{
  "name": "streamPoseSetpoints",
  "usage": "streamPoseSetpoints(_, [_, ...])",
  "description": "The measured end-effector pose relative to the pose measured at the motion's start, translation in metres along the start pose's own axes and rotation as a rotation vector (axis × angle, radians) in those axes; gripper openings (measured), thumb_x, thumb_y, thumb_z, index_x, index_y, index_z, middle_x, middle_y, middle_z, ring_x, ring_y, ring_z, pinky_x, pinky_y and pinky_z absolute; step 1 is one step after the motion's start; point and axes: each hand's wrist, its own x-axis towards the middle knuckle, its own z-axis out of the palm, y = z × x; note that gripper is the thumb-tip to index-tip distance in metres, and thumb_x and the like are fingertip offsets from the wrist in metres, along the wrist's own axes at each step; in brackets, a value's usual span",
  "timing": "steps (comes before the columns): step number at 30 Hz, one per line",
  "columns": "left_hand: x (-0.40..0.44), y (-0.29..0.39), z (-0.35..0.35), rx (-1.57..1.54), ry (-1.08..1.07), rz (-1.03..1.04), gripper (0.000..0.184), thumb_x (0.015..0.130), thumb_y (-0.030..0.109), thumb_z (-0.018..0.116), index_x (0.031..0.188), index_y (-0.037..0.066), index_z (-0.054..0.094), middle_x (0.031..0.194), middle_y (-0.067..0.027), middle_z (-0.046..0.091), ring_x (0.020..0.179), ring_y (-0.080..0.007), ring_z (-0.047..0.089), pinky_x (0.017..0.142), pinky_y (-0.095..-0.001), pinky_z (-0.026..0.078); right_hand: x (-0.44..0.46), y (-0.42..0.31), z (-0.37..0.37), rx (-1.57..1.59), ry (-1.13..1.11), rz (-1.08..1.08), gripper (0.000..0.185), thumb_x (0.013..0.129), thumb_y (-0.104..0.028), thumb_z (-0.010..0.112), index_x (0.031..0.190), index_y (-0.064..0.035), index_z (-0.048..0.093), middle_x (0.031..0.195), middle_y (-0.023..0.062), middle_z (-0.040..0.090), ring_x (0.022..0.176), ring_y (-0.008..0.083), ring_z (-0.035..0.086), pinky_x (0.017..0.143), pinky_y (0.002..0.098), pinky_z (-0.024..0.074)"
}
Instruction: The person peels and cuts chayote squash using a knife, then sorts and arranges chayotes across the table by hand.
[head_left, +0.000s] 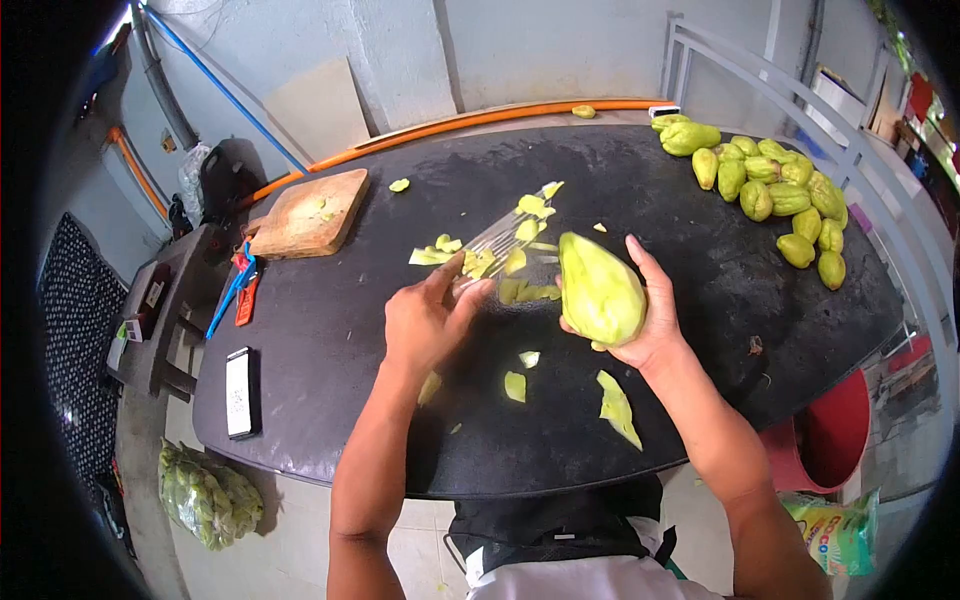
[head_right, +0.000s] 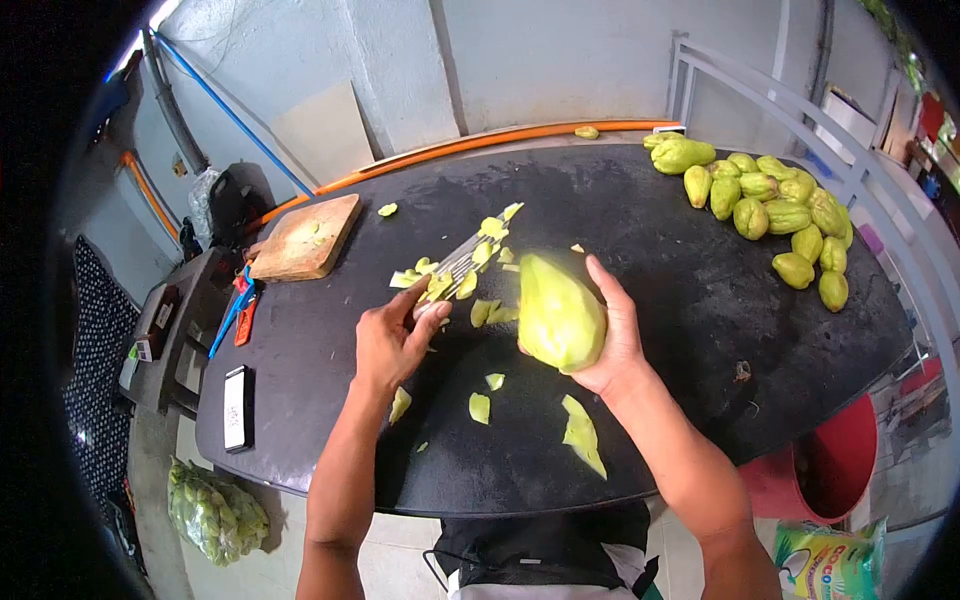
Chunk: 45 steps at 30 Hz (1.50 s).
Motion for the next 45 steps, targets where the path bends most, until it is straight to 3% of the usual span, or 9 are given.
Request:
streamPoseSetpoints(6, [-0.006,0.013,-0.002,-0.044,-0.039,-0.036,0.058,0.094,0.038,0.078,0.135,-0.001,0.067,0.089,-0.0174,0.078,0.085,-0.0171,0.075,0.082,-0.0316,0.057,0.001,0.014,0.000,0.018,-0.035,-0.011,0.054,0.099,-0.055,0.059,0.124,-0.0081,0.068,0.113,0.0142,0.073,0.097,0.0326,0.073,0.080,0.0585,0.0599])
streamPoseSetpoints(9, [-0.014,0.018,0.007,-0.115,-0.030,0.020,0.066,0.090,0.050,0.078,0.133,0.002,0.069,0.093,-0.0210,0.077,0.089,-0.0314,0.078,0.079,-0.0373,0.060,0.000,0.015,-0.003,0.068,-0.064,-0.016,0.045,0.102,-0.050,0.056,0.124,-0.0125,0.067,0.117,0.0103,0.073,0.104,0.0305,0.071,0.083,0.0586,0.0579])
streamPoseSetpoints(13, [-0.030,0.042,0.014,-0.113,-0.064,0.282,0.080,0.083,0.059,0.080,0.134,-0.001,0.067,0.085,-0.0150,0.076,0.076,-0.0287,0.077,0.069,-0.0364,0.060,0.007,0.018,-0.006,0.132,0.054,-0.217,0.044,0.101,-0.048,0.056,0.123,-0.0109,0.065,0.117,0.0112,0.069,0.110,0.0309,0.067,0.096,0.0517,0.0552])
streamPoseSetpoints(15, [-0.036,0.054,0.018,-0.023,-0.003,0.556,0.086,0.079,0.061,0.082,0.139,0.003,0.065,0.076,-0.0092,0.072,0.063,-0.0235,0.072,0.059,-0.0351,0.057,-0.004,0.016,-0.017,0.304,-0.070,-0.046,0.045,0.104,-0.049,0.052,0.123,-0.0105,0.064,0.120,0.0122,0.067,0.116,0.0297,0.065,0.104,0.0490,0.0518])
streamPoseSetpoints(19, [-0.041,0.074,0.021,0.048,0.045,0.829,0.091,0.073,0.059,0.086,0.137,-0.003,0.065,0.060,-0.0001,0.052,0.050,-0.0140,0.058,0.053,-0.0301,0.052,-0.002,0.016,-0.018,0.079,-0.065,-0.134,0.051,0.103,-0.057,0.049,0.114,-0.0103,0.066,0.106,0.0115,0.073,0.095,0.0285,0.072,0.089,0.0469,0.0592])
streamPoseSetpoints(27, [-0.043,0.069,0.028,0.097,0.067,0.829,0.086,0.079,0.061,0.079,0.142,0.004,0.065,0.057,0.0019,0.045,0.047,-0.0140,0.053,0.047,-0.0313,0.049,0.002,0.018,-0.018,0.103,-0.052,-0.107,0.051,0.103,-0.058,0.049,0.112,-0.0109,0.065,0.104,0.0105,0.072,0.094,0.0269,0.071,0.089,0.0463,0.0593])
streamPoseSetpoints(33, [-0.042,0.073,0.023,0.066,0.013,0.849,0.090,0.075,0.061,0.084,0.136,-0.002,0.066,0.059,0.0002,0.053,0.050,-0.0137,0.059,0.052,-0.0289,0.052,0.002,0.019,-0.012,0.109,0.030,-0.131,0.051,0.103,-0.057,0.049,0.109,-0.0100,0.067,0.099,0.0114,0.073,0.086,0.0277,0.074,0.081,0.0465,0.0630])
streamPoseSetpoints(40, [-0.035,0.062,0.019,0.119,0.031,0.809,0.089,0.074,0.059,0.085,0.137,-0.002,0.066,0.060,-0.0004,0.054,0.051,-0.0147,0.059,0.052,-0.0314,0.052,-0.017,0.014,0.003,0.103,0.061,-0.051,0.045,0.108,-0.050,0.044,0.117,-0.0127,0.066,0.112,0.0086,0.071,0.107,0.0238,0.068,0.101,0.0440,0.0531])
streamPoseSetpoints(45, [-0.027,0.041,0.015,0.123,0.058,0.738,0.094,0.072,0.058,0.086,0.143,0.001,0.061,0.063,-0.0007,0.058,0.052,-0.0171,0.062,0.053,-0.0322,0.053,-0.001,0.013,-0.022,0.141,-0.125,-0.079,0.047,0.103,-0.055,0.052,0.113,-0.0122,0.068,0.109,0.0097,0.072,0.101,0.0258,0.071,0.093,0.0460,0.0581])
